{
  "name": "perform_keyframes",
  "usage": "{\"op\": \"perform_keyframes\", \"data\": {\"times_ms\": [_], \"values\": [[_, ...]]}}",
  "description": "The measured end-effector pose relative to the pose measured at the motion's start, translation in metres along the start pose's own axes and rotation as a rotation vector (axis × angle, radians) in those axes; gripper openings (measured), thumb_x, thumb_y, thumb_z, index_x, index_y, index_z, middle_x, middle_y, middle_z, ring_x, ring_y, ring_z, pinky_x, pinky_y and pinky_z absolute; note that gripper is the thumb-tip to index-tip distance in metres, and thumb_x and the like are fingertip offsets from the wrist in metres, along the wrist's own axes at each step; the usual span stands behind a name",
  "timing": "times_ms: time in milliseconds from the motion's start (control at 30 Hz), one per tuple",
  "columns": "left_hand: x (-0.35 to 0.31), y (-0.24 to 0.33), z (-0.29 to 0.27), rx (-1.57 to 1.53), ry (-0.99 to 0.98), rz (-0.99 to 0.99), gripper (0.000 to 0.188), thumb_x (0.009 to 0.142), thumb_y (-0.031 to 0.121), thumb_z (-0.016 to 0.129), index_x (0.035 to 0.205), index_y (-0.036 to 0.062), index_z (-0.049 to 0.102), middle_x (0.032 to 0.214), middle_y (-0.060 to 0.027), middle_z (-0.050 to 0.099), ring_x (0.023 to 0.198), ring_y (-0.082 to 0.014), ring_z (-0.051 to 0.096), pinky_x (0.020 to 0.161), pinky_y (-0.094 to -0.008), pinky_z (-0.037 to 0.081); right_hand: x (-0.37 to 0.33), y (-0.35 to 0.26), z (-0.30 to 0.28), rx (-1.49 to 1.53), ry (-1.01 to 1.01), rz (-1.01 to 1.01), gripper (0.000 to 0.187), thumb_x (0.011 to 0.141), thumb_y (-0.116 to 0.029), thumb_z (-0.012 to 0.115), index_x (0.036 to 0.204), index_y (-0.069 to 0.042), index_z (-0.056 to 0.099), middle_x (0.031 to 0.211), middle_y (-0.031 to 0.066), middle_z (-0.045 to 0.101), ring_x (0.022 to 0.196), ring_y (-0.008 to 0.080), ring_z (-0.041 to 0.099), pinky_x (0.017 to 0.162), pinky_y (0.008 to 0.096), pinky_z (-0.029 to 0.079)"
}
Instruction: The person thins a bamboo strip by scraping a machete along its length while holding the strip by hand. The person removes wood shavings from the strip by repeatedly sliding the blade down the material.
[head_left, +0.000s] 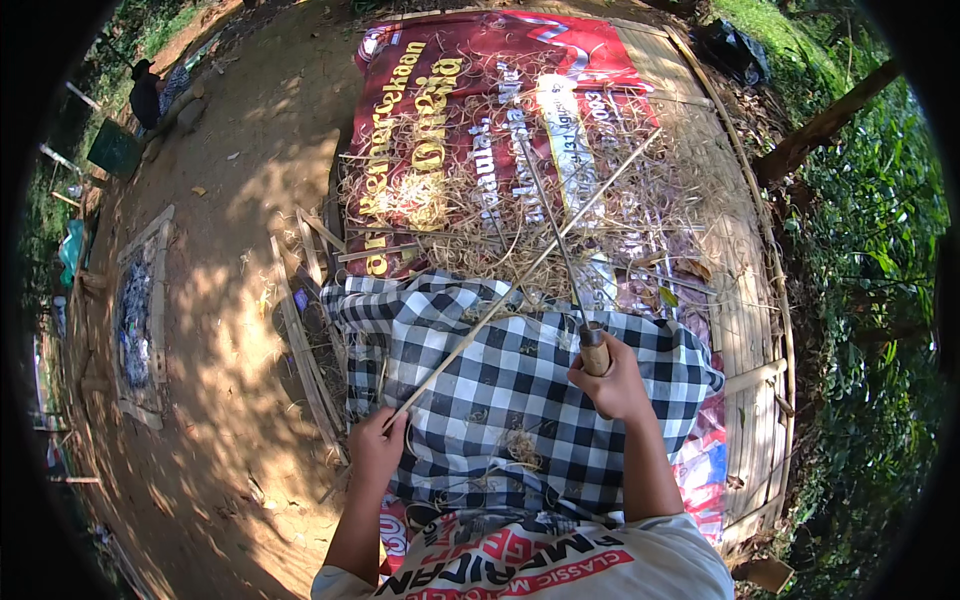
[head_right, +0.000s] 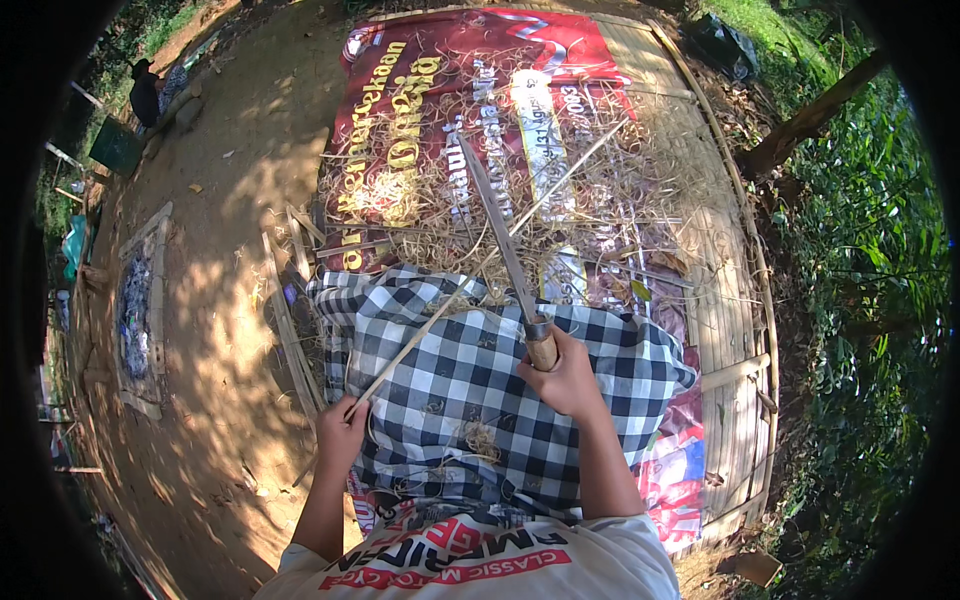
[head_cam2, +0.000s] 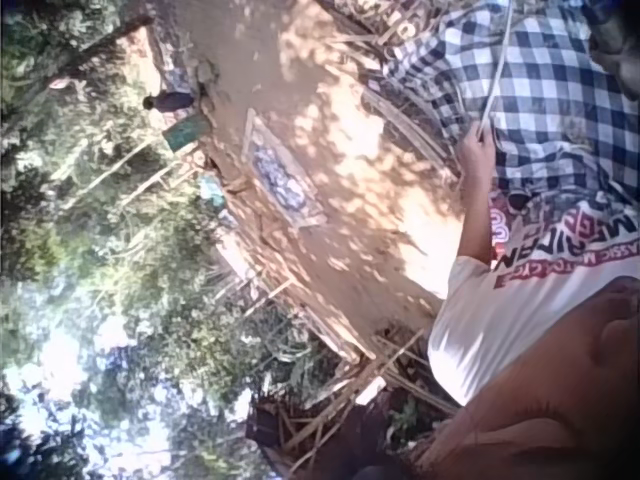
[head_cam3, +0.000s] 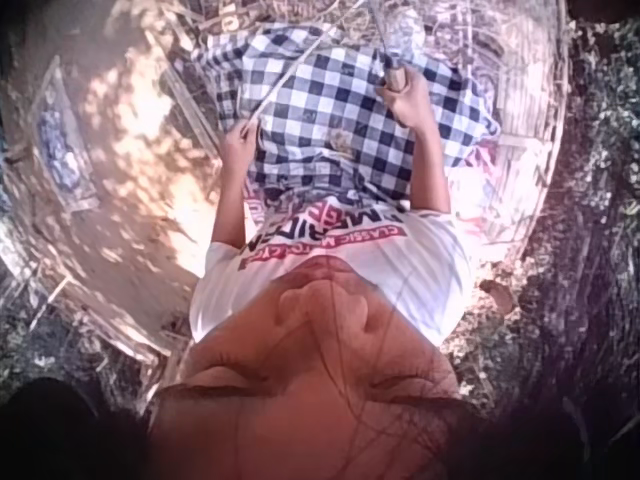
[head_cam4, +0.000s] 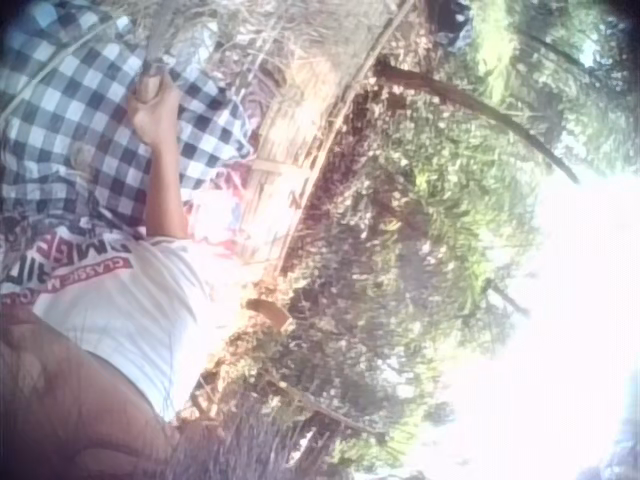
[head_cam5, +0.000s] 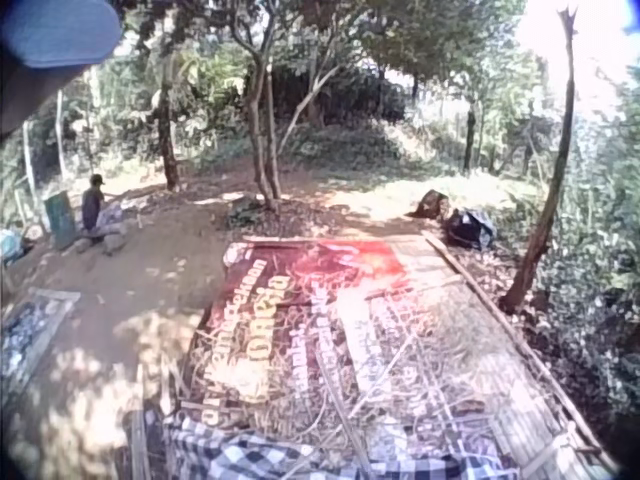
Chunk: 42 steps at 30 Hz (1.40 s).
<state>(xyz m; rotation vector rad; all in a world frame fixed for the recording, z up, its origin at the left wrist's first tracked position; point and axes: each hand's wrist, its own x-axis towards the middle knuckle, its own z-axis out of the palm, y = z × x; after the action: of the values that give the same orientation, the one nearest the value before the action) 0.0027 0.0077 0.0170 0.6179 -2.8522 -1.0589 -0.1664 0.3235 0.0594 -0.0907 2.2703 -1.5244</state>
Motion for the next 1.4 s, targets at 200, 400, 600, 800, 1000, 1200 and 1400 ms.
{"op": "perform_keyframes", "data": {"times_ms": [200,400,600,800,1000,1200,1400], "values": [[-0.006,0.007,0.004,0.110,-0.036,0.005,0.024,0.092,0.026,0.060,0.085,0.0035,0.056,0.064,-0.0173,0.060,0.060,-0.0378,0.061,0.054,-0.0442,0.045,0.002,-0.003,0.011,-0.093,-0.055,-0.033,0.027,0.072,-0.015,0.075,0.081,0.001,0.055,0.065,0.0042,0.051,0.060,0.0120,0.044,0.055,0.0304,0.039],[-0.008,0.000,0.011,0.152,-0.056,-0.008,0.030,0.095,0.031,0.054,0.085,0.0035,0.054,0.063,-0.0208,0.058,0.063,-0.0433,0.059,0.055,-0.0491,0.044,0.001,0.004,0.026,-0.143,-0.175,-0.062,0.044,0.079,-0.037,0.076,0.088,0.003,0.060,0.062,0.0145,0.056,0.055,0.0211,0.051,0.055,0.0353,0.044],[-0.006,0.005,0.012,0.184,-0.062,0.002,0.030,0.094,0.030,0.056,0.082,0.0033,0.052,0.061,-0.0201,0.057,0.060,-0.0426,0.059,0.052,-0.0489,0.043,0.006,0.006,0.038,-0.439,-0.335,-0.186,0.060,0.082,-0.055,0.066,0.093,0.003,0.061,0.063,0.0214,0.061,0.063,0.0405,0.064,0.059,0.0460,0.050],[-0.003,0.002,0.015,0.199,-0.040,0.032,0.029,0.093,0.029,0.058,0.079,0.0037,0.052,0.060,-0.0187,0.057,0.057,-0.0412,0.058,0.050,-0.0480,0.042,0.023,0.015,0.047,-0.620,-0.374,-0.371,0.060,0.083,-0.059,0.061,0.091,0.000,0.058,0.067,0.0201,0.063,0.062,0.0399,0.063,0.058,0.0472,0.050],[-0.003,-0.004,0.019,0.170,-0.020,0.050,0.027,0.092,0.027,0.059,0.080,0.0035,0.053,0.061,-0.0192,0.058,0.056,-0.0410,0.058,0.048,-0.0473,0.042,0.039,0.020,0.038,-0.689,-0.439,-0.412,0.060,0.082,-0.060,0.061,0.093,-0.001,0.058,0.068,0.0180,0.064,0.062,0.0385,0.063,0.056,0.0453,0.050],[0.000,-0.007,0.020,0.107,-0.025,0.046,0.025,0.092,0.025,0.059,0.082,0.0031,0.054,0.062,-0.0197,0.058,0.057,-0.0422,0.059,0.049,-0.0475,0.043,0.053,0.021,0.024,-0.753,-0.386,-0.544,0.061,0.081,-0.060,0.063,0.097,-0.002,0.059,0.072,0.0163,0.066,0.063,0.0362,0.065,0.056,0.0446,0.050],[-0.001,-0.015,0.022,0.092,-0.033,0.035,0.023,0.091,0.024,0.059,0.083,0.0031,0.055,0.063,-0.0202,0.059,0.059,-0.0422,0.059,0.050,-0.0472,0.044,0.078,0.031,-0.030,-0.946,-0.156,-0.291,0.058,0.080,-0.056,0.065,0.099,-0.002,0.059,0.066,0.0187,0.062,0.063,0.0375,0.064,0.058,0.0435,0.049]]}}
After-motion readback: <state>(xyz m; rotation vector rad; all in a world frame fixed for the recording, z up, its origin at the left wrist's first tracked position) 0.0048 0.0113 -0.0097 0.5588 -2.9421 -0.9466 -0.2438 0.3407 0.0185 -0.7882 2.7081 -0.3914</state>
